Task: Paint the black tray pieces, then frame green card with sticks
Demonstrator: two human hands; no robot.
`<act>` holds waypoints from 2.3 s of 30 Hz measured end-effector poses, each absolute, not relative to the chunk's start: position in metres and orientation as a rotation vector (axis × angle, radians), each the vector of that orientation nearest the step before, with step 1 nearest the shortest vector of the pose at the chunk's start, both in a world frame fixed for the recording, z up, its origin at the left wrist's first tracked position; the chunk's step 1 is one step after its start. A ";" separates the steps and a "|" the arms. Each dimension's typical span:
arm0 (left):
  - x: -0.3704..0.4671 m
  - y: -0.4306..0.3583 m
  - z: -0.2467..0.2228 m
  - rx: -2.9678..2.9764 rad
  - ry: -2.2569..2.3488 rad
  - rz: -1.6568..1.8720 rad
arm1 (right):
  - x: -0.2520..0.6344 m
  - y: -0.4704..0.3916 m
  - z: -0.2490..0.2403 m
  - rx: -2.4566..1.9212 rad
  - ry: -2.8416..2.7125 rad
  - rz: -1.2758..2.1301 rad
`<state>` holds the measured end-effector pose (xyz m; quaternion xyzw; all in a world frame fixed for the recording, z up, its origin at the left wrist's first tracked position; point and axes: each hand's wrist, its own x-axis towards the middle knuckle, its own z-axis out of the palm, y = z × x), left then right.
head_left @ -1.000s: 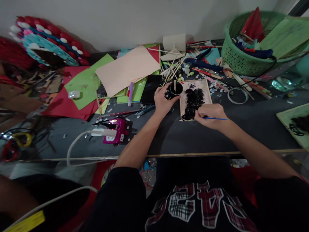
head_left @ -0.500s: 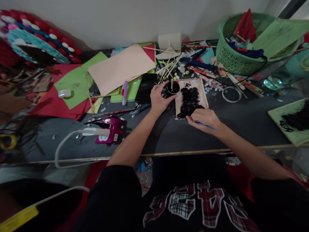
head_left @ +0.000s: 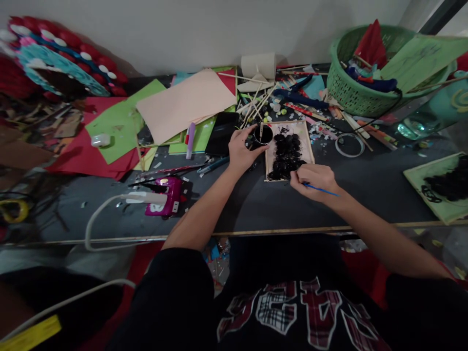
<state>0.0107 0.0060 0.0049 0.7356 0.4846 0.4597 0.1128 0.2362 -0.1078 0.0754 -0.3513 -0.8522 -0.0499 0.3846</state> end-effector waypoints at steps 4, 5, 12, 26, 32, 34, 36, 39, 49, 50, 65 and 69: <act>0.010 0.005 0.006 2.149 1.456 1.367 | 0.244 -0.093 0.079 -0.910 -2.126 0.110; 0.010 0.003 0.007 2.137 1.467 1.381 | 0.248 -0.088 0.081 -0.937 -2.098 0.173; 0.013 -0.005 0.014 2.119 1.503 1.465 | 0.255 -0.068 0.083 -1.001 -1.939 0.644; 0.011 -0.001 0.007 2.067 1.530 1.442 | 0.291 -0.016 0.085 -1.294 -1.730 0.726; 0.012 -0.004 0.008 2.121 1.471 1.405 | 0.295 -0.003 0.081 -1.199 -1.933 0.731; 0.013 -0.006 0.009 2.174 1.432 1.385 | 0.296 -0.003 0.088 -1.187 -1.926 0.675; 0.014 -0.007 0.010 2.195 1.419 1.392 | 0.295 -0.005 0.097 -1.208 -1.890 0.587; 0.013 -0.007 0.011 2.186 1.433 1.401 | 0.289 -0.009 0.108 -1.241 -1.857 0.448; 0.014 -0.014 0.020 2.282 1.335 1.252 | 0.268 -0.024 0.088 -1.289 -1.858 0.346; 0.014 -0.014 0.020 2.276 1.332 1.253 | 0.266 -0.025 0.084 -1.296 -1.852 0.348; 0.010 -0.013 0.018 2.205 1.394 1.284 | 0.258 -0.029 0.077 -1.189 -1.582 0.447; 0.010 -0.012 0.018 2.224 1.406 1.257 | 0.261 -0.028 0.079 -1.182 -1.344 0.508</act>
